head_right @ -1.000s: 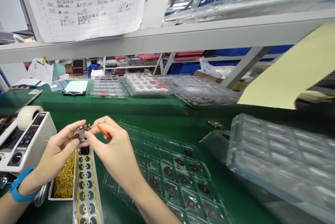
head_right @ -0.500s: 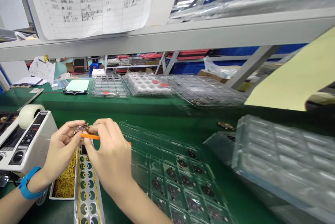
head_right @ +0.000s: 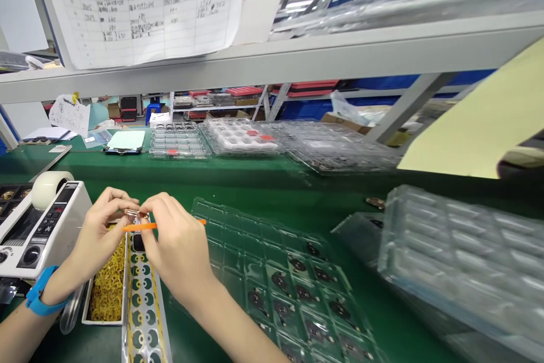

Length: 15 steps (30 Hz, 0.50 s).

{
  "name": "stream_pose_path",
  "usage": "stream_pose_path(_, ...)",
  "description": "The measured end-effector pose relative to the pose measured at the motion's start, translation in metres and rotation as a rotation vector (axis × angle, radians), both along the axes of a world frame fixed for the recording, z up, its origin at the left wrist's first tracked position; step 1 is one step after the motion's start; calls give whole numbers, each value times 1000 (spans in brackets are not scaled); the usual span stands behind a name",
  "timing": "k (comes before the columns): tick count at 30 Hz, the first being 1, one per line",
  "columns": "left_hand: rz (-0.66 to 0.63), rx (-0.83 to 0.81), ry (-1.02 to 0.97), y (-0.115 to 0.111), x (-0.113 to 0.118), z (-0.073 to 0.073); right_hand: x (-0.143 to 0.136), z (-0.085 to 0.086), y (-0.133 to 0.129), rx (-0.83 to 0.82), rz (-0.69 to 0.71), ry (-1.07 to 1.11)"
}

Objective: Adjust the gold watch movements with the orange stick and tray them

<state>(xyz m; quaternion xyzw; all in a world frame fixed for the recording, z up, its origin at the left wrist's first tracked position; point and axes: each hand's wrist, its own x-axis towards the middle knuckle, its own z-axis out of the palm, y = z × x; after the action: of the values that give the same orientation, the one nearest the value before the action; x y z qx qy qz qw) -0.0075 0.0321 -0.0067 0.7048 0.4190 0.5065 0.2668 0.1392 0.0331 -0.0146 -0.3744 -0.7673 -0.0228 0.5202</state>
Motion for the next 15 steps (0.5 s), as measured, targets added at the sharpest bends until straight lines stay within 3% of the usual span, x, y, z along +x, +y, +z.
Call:
stream_pose_path(3, 101, 54, 31, -1, -4, 7, 1, 1, -9, 302, -87, -93)
stream_pose_path(7, 42, -193, -260, -8, -1, 14, 4, 1, -20, 554, -84, -187)
stream_pose_path(11, -137, -417, -425, -19, 4, 18, 7, 2, -19, 556, -174, -169)
stream_pose_path(15, -217, -425, -426, -28, 8, 17, 9, 5, -12, 478, -136, -112)
